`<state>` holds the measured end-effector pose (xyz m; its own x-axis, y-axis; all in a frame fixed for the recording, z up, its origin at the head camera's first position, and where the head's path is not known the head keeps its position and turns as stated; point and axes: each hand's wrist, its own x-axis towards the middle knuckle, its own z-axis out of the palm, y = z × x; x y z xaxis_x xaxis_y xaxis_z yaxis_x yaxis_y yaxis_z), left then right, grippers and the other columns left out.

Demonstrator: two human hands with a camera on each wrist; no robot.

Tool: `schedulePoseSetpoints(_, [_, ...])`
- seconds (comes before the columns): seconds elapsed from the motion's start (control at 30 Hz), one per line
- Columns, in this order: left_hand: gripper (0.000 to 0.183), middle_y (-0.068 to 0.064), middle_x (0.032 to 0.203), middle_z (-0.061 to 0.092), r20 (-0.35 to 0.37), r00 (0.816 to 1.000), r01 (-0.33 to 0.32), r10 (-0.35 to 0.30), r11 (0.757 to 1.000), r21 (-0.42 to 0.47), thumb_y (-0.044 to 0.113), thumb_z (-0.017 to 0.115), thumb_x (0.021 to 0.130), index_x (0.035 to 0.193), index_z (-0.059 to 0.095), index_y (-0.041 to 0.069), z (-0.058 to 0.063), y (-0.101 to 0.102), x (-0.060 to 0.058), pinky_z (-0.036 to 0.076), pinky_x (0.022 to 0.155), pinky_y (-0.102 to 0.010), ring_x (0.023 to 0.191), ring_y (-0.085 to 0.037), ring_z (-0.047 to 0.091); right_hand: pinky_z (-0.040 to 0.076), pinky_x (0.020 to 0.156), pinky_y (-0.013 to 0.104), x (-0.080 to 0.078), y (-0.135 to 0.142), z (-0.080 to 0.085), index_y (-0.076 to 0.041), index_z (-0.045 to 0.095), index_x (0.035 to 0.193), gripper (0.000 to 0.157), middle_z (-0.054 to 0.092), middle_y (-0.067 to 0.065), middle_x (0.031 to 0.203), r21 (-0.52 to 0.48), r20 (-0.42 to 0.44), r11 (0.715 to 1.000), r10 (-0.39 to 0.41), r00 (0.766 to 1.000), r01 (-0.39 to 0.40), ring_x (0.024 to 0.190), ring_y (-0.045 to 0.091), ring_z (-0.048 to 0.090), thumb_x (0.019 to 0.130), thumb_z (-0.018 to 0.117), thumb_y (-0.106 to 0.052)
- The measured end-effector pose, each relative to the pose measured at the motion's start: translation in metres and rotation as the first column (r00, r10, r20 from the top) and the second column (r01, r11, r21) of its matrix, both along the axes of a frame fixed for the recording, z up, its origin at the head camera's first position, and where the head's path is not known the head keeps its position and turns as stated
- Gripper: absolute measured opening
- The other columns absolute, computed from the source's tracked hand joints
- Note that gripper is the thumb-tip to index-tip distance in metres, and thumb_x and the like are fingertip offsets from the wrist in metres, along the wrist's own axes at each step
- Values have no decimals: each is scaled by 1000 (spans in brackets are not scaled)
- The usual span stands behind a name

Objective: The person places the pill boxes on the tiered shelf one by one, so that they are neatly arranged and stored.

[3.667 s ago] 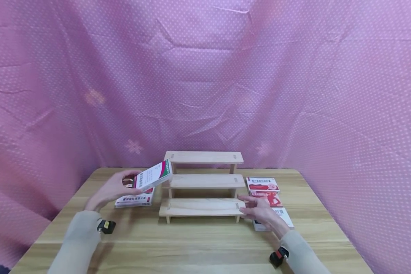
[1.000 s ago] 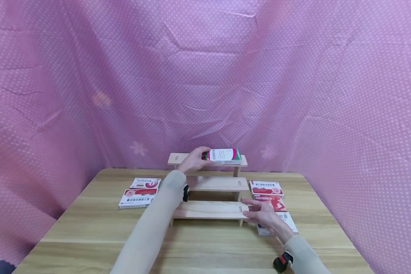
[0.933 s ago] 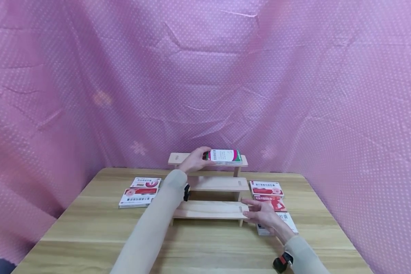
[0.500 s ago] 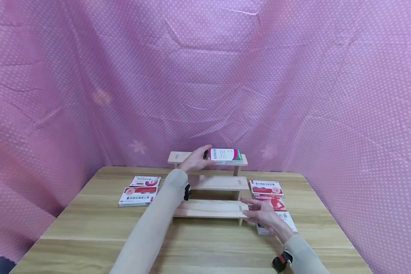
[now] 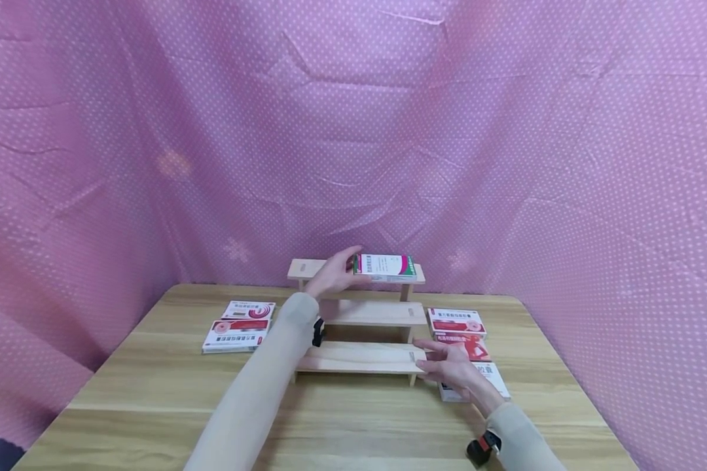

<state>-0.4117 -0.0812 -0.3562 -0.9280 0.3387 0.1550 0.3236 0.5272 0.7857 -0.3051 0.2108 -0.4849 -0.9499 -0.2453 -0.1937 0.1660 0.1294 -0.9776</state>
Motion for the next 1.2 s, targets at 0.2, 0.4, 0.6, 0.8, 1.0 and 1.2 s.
schedulePoseSetpoints(0.2, [89, -11, 153, 40, -18, 1000, -9, 10, 996, 87, 38, 80, 80, 152, 34, 14, -6, -8, 5, 39, 115, -43, 138, -32, 43, 60, 85, 38, 0, 0, -1, -4, 51, 142, 58, 54, 19, 119, -8, -10, 1000, 5, 1000, -5, 93, 16, 65, 87, 72, -9])
schedulePoseSetpoints(0.4, [77, -14, 145, 48, -53, 998, -16, 22, 993, 116, 35, 77, 84, 148, 41, 12, -11, -22, 11, 42, 112, -40, 132, -29, 50, 60, 84, 37, 1, 0, -1, -6, 51, 142, 58, 53, 18, 119, 3, -4, 1000, -2, 1000, 2, 92, 16, 64, 88, 71, -9])
schedulePoseSetpoints(0.6, [64, -13, 136, 56, -35, 999, -30, 38, 979, 201, 28, 77, 85, 141, 50, 13, -14, -35, 18, 44, 109, -40, 122, -24, 55, 60, 83, 35, -1, 0, -2, -5, 51, 142, 58, 54, 18, 117, -10, 2, 1000, -10, 1000, 10, 92, 16, 64, 88, 71, -7])
schedulePoseSetpoints(0.8, [45, -8, 121, 65, -60, 995, -59, 77, 963, 262, 21, 73, 88, 129, 61, 8, -17, -49, 22, 49, 103, -39, 111, -22, 61, 60, 83, 36, -3, -1, -3, -8, 54, 140, 55, 50, 18, 120, 10, 15, 1000, -28, 999, 28, 92, 17, 64, 87, 71, -8])
schedulePoseSetpoints(1.0, [36, -9, 119, 67, -30, 997, -59, 74, 940, 335, 17, 69, 91, 125, 64, 7, -16, -63, 24, 50, 101, -38, 109, -23, 62, 60, 84, 35, -3, -1, -1, -7, 52, 141, 56, 47, 17, 121, 4, 11, 1000, -8, 1000, 8, 92, 15, 64, 88, 71, -10])
schedulePoseSetpoints(1.2, [27, -13, 110, 71, -136, 987, -40, 81, 958, 283, 17, 68, 93, 118, 68, 7, -19, -78, 26, 56, 85, -33, 96, -23, 67, 60, 85, 37, -4, -1, 0, -7, 52, 141, 57, 52, 19, 123, 4, 20, 1000, -17, 1000, 17, 92, 17, 65, 88, 71, -9])
